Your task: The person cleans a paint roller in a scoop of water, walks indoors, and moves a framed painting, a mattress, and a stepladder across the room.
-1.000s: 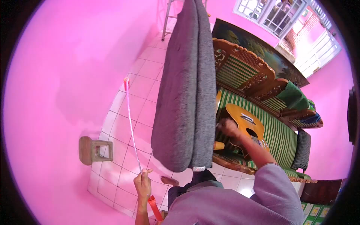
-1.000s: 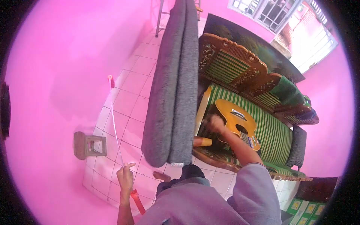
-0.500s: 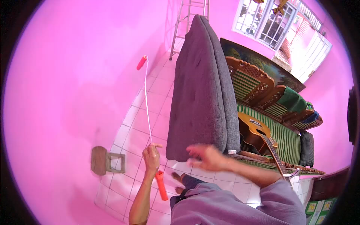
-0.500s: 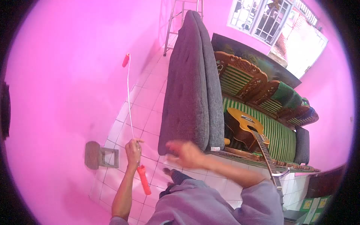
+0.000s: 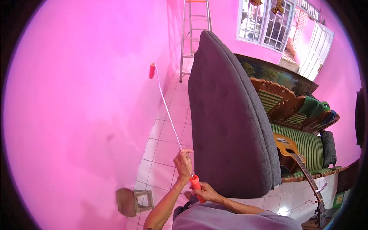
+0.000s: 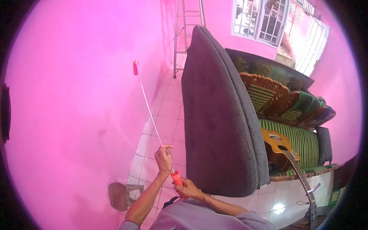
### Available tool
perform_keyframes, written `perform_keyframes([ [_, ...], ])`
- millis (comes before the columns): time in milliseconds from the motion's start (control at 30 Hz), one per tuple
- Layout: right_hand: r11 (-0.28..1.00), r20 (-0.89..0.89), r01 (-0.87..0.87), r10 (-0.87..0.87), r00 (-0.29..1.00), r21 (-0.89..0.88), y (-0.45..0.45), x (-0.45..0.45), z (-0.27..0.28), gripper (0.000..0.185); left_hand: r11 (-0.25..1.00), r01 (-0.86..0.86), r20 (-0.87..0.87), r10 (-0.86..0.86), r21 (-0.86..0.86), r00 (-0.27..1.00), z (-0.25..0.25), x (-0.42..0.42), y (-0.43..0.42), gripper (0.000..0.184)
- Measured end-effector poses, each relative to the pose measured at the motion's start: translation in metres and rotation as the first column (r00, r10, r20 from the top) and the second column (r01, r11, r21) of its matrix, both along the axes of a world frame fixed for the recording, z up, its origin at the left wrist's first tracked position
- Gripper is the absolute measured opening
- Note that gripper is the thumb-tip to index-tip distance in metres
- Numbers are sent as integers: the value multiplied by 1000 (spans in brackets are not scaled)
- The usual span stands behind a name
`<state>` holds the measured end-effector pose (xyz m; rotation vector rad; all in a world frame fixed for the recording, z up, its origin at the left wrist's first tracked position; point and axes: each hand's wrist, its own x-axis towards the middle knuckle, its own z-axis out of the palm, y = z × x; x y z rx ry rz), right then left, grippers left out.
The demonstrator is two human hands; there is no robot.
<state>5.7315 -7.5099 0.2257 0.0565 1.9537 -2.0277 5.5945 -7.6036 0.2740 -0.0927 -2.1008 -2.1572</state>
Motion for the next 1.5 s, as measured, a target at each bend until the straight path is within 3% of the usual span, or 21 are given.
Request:
perform_keyframes([
  [133,973,154,212,-196,968,-90,-20,-63,18,20,978,206,116,-207,18,971,13,-64,-12,53],
  [200,939,-10,324,-326,945,118,-23,-94,3,16,961,277,159,-277,19,948,5,-99,-22,56],
  [267,918,-33,382,-381,924,107,-19,-133,0,18,935,321,215,-286,-153,934,-52,-130,-53,56],
  [367,833,-118,466,-453,884,297,-5,-201,-8,23,927,372,471,-312,-37,825,-102,-182,-114,52],
  [433,747,-192,616,-585,788,251,-4,-248,-11,10,699,441,389,-247,-563,888,-175,-224,-182,41],
  [533,661,-142,661,-661,737,356,9,-316,3,29,711,546,636,-181,-442,750,-271,-295,-252,46],
  [600,598,-238,729,-695,679,334,8,-362,46,28,821,554,834,-207,-135,511,-250,-355,-263,50],
  [667,531,-317,787,-722,614,314,15,-403,73,27,773,597,714,-293,-215,636,-224,-423,-232,38],
  [733,444,-388,893,-837,385,-71,24,-439,77,39,725,617,580,-371,-307,725,-194,-486,-195,27],
  [767,523,-300,851,-820,488,-44,44,-451,60,53,767,607,468,-466,-209,751,-180,-518,-173,26],
  [800,519,-316,853,-819,478,-56,54,-474,65,53,791,602,343,-540,-103,769,-163,-551,-153,27],
  [867,414,-387,910,-837,387,15,69,-515,74,51,590,769,626,-508,-246,591,-96,-611,-115,50],
  [967,333,-486,941,-814,317,57,105,-577,64,50,580,792,507,-633,-190,585,-131,-702,-65,48],
  [1067,264,-625,960,-735,262,93,124,-641,85,50,516,818,536,-629,-255,563,-141,-781,-32,48],
  [1100,348,-230,911,-890,395,220,150,-657,75,50,515,815,529,-629,-266,570,-142,-807,-23,48],
  [1200,325,-287,926,-884,370,193,183,-722,83,50,428,877,640,-616,-219,460,-165,-889,-11,47],
  [1267,295,-343,936,-873,347,194,203,-757,93,50,334,920,363,-847,-204,388,-224,-962,-8,44],
  [1300,278,-370,941,-867,333,195,212,-774,97,50,330,923,365,-849,-199,382,-222,-982,3,44],
  [1367,248,-388,948,-868,309,201,227,-814,111,50,358,872,448,-753,-335,482,-215,-1032,28,43],
  [1433,45,-841,989,-521,146,144,241,-856,140,48,337,817,521,-642,-467,563,-188,-1075,54,44],
  [1500,81,-602,992,-789,121,94,249,-881,138,26,347,751,360,-715,-561,599,-176,-1127,80,44],
])
